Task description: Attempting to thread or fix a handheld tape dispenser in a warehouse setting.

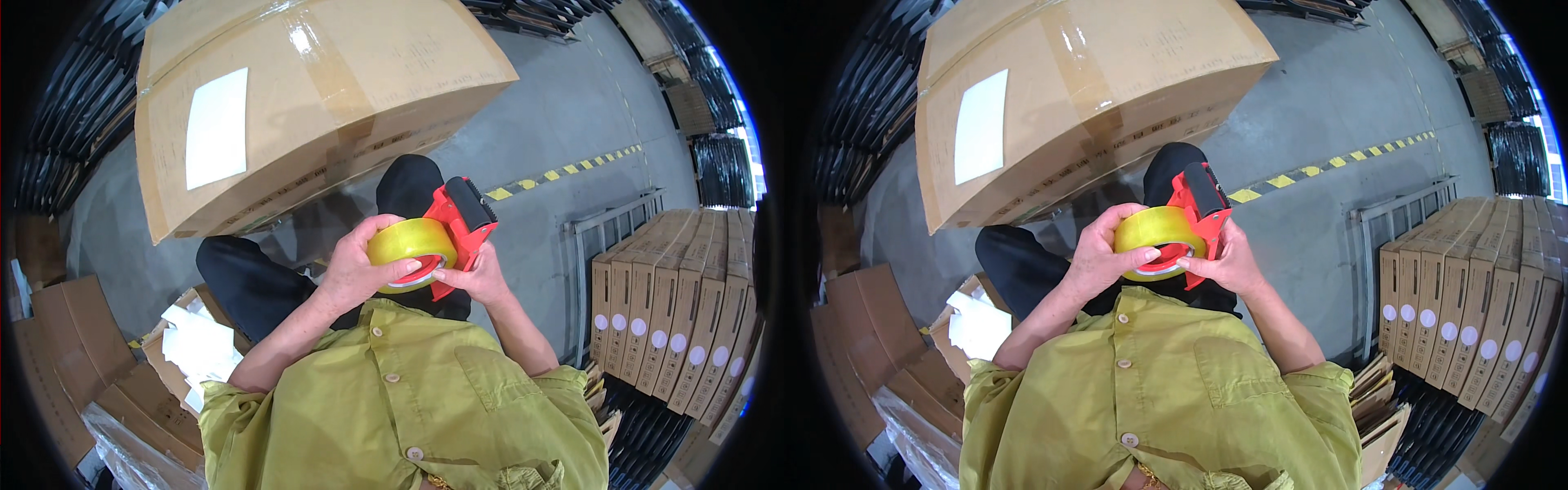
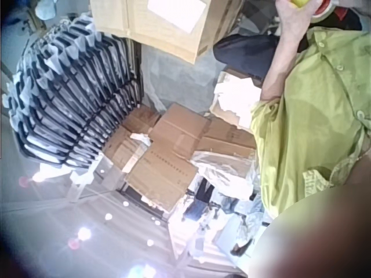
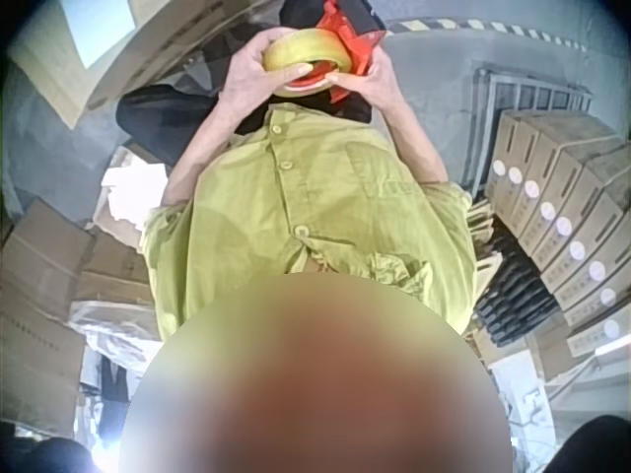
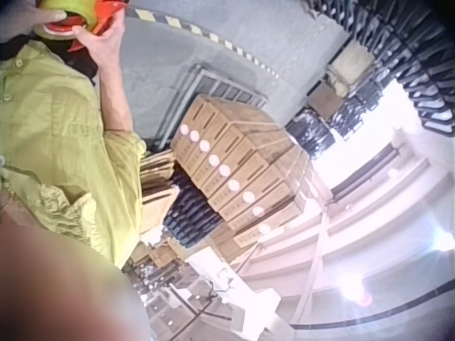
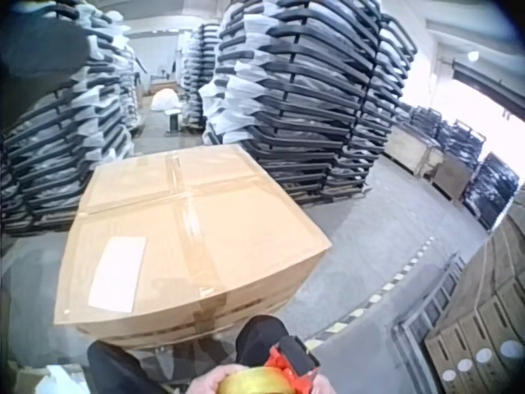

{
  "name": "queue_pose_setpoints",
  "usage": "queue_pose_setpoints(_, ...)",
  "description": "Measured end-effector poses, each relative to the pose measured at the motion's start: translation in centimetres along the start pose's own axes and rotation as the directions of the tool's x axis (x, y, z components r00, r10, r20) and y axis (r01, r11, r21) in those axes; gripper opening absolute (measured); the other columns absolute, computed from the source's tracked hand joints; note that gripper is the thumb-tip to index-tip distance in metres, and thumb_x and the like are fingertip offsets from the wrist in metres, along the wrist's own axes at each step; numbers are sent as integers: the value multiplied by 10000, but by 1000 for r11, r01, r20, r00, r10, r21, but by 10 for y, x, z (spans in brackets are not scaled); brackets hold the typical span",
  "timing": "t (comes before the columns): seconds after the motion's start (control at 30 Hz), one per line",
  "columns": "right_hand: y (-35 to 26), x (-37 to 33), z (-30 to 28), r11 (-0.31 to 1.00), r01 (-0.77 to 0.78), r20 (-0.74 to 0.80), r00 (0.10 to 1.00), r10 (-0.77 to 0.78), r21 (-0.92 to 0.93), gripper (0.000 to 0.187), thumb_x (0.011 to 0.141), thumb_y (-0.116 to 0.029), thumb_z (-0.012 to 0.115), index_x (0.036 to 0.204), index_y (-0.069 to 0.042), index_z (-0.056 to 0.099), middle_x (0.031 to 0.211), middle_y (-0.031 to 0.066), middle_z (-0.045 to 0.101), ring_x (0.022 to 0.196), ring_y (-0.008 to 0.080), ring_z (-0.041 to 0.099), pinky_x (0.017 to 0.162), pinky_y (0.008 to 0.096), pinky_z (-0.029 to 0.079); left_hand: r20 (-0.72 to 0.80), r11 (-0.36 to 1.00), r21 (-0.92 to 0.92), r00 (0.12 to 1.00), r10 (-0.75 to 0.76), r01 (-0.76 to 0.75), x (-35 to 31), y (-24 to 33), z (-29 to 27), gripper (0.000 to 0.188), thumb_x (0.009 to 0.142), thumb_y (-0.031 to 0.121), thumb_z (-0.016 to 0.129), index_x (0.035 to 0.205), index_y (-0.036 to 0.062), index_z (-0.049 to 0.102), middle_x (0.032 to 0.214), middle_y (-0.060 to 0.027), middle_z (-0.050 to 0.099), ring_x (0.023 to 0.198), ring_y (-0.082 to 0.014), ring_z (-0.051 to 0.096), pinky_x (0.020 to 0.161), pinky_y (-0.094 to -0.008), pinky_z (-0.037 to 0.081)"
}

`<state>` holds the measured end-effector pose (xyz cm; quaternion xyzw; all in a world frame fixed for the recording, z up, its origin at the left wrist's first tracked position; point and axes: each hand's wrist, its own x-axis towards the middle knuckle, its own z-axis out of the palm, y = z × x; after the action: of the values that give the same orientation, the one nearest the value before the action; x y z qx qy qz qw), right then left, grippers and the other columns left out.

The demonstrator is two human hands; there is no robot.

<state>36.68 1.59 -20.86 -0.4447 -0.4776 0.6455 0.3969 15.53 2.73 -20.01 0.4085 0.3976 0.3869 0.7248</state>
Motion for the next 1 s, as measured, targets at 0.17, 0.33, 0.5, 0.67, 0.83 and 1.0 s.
queue_pose_setpoints(0.17, 3, -1, -4, 998, -22, -4, 1000, 22, 59, 691, 651, -20, 751, 1251, 2, 409, 1175, 78, 526, 1081, 163, 502, 969, 323, 378, 7, 992, -109, 998, -57, 57, -4, 0, 7, 467, 761, 145, 725, 1143, 16, 490, 1039, -45, 572, 979, -101, 534, 872, -265, 433)
queue_pose_setpoints(0.33, 3, -5, -7, 959, -167, 9, 986, 169, 230, 674, 652, -12, 734, 1247, 8, 419, 1179, 86, 529, 1082, 171, 507, 961, 313, 385, 45, 885, -413, 975, -217, 216, -3, -18, 8, 381, 830, 184, 655, 1132, 13, 497, 1046, -57, 571, 969, -110, 531, 870, -267, 423)
queue_pose_setpoints(0.5, 8, -7, -6, 962, -179, 2, 983, 182, 208, 638, 671, -21, 720, 1236, 17, 426, 1175, 89, 534, 1083, 172, 510, 962, 312, 384, 64, 811, -500, 947, -314, 303, 1, -30, 4, 321, 820, 147, 653, 1086, 18, 528, 1023, -57, 580, 945, -125, 545, 866, -269, 427)
queue_pose_setpoints(0.67, 14, -6, -12, 957, -188, 53, 982, 181, 221, 609, 683, -39, 712, 1224, 16, 436, 1159, 90, 544, 1069, 169, 517, 961, 311, 381, 134, 736, -572, 926, -352, 362, 1, -34, -3, 334, 820, 72, 593, 1139, 8, 519, 1084, -78, 579, 1017, -182, 550, 923, -321, 415)
queue_pose_setpoints(0.83, 15, -6, -16, 957, -199, 52, 980, 192, 210, 609, 680, -45, 716, 1220, 13, 442, 1158, 86, 545, 1067, 164, 516, 957, 305, 382, 176, 708, -602, 926, -334, 370, 0, -30, -3, 368, 823, 67, 543, 1182, -6, 510, 1128, -88, 578, 1050, -188, 543, 950, -330, 395)
queue_pose_setpoints(1.0, 10, -5, -15, 971, -181, 56, 983, 174, 158, 622, 677, -53, 719, 1231, 9, 442, 1158, 77, 548, 1063, 148, 513, 954, 297, 383, 168, 720, -583, 923, -347, 377, 4, -33, -2, 385, 822, 72, 526, 1196, -18, 502, 1131, -93, 581, 1055, -189, 543, 956, -327, 392)
